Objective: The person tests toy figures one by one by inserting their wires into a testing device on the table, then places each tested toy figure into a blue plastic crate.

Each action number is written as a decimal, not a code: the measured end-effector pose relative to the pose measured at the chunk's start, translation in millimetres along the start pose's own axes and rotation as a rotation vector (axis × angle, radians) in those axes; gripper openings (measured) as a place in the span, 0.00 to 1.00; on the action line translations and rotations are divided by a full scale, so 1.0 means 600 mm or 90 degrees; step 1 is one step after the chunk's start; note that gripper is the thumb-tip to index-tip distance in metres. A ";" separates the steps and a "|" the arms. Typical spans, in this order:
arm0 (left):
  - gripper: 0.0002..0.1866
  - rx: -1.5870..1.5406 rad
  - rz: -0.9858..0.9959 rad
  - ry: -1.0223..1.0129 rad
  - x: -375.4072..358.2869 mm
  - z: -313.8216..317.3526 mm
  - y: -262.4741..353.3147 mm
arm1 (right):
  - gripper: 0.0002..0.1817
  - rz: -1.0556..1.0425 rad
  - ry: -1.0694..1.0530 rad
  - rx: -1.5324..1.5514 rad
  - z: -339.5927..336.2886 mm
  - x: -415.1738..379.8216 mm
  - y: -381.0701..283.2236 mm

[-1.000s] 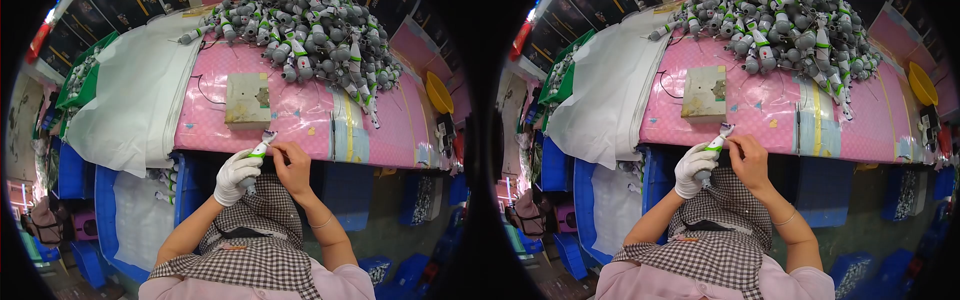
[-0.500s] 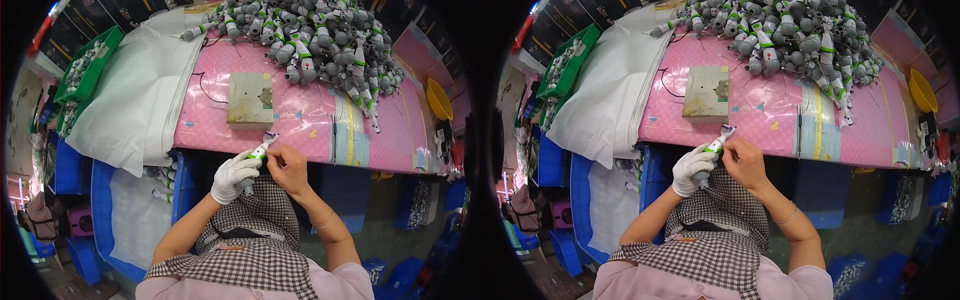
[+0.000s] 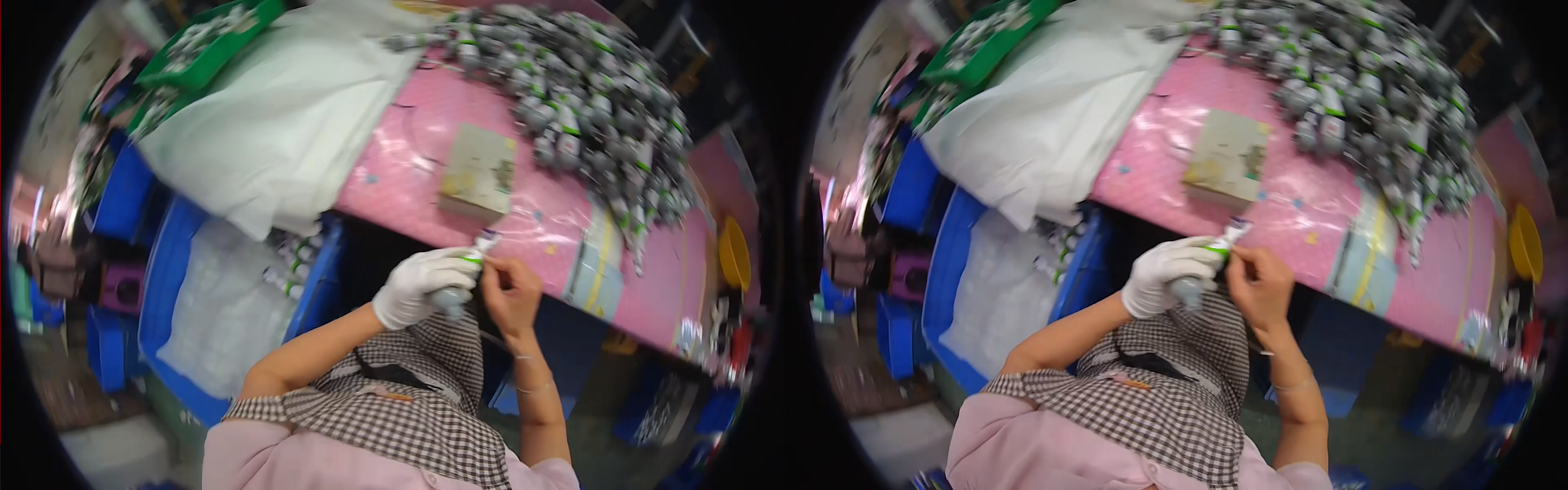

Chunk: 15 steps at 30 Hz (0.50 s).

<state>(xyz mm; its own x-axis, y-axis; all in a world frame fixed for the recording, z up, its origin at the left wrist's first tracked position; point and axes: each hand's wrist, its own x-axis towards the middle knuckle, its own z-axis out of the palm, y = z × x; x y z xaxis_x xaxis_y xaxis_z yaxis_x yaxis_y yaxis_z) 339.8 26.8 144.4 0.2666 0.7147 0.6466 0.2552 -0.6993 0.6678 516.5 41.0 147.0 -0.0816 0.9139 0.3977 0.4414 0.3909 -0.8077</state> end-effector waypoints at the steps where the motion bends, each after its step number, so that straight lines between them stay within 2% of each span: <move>1: 0.16 0.004 -0.001 0.018 0.006 -0.008 0.018 | 0.01 -0.023 -0.014 -0.011 -0.006 0.002 -0.005; 3: 0.23 -0.083 -0.070 0.069 0.005 -0.028 0.042 | 0.02 0.022 -0.059 0.043 -0.022 0.016 0.003; 5: 0.31 -0.154 -0.200 0.168 -0.027 -0.072 0.055 | 0.02 0.049 0.045 0.120 -0.033 0.036 0.017; 6: 0.25 -0.342 -0.352 0.306 -0.031 -0.099 0.083 | 0.03 0.054 0.072 0.101 -0.043 0.052 0.028; 7: 0.25 -0.283 -0.369 0.403 -0.051 -0.130 0.084 | 0.04 0.062 0.105 0.079 -0.053 0.070 0.039; 8: 0.24 -0.129 -0.450 0.448 -0.085 -0.175 0.083 | 0.06 0.008 0.116 -0.061 -0.061 0.092 0.045; 9: 0.21 -0.043 -0.494 0.462 -0.096 -0.214 0.093 | 0.07 -0.045 0.127 -0.201 -0.066 0.111 0.055; 10: 0.21 0.040 -0.542 0.473 -0.107 -0.254 0.103 | 0.07 -0.042 0.121 -0.197 -0.070 0.122 0.074; 12: 0.25 -0.099 -0.705 0.562 -0.183 -0.324 0.099 | 0.10 -0.035 0.062 -0.354 -0.066 0.139 0.109; 13: 0.25 -0.083 -0.714 0.564 -0.193 -0.335 0.104 | 0.10 -0.028 0.053 -0.342 -0.059 0.141 0.116; 15: 0.29 -0.634 -0.502 0.801 -0.208 -0.344 0.119 | 0.11 -0.128 0.059 -0.435 -0.052 0.136 0.118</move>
<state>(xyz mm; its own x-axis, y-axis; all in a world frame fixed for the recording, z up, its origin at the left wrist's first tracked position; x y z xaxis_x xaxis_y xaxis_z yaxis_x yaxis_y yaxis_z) 132.8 -109.7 187.2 -0.5496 0.7548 -0.3580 -0.7696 -0.2907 0.5684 568.9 140.2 135.8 -0.1571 0.8066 0.5698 0.8890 0.3668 -0.2740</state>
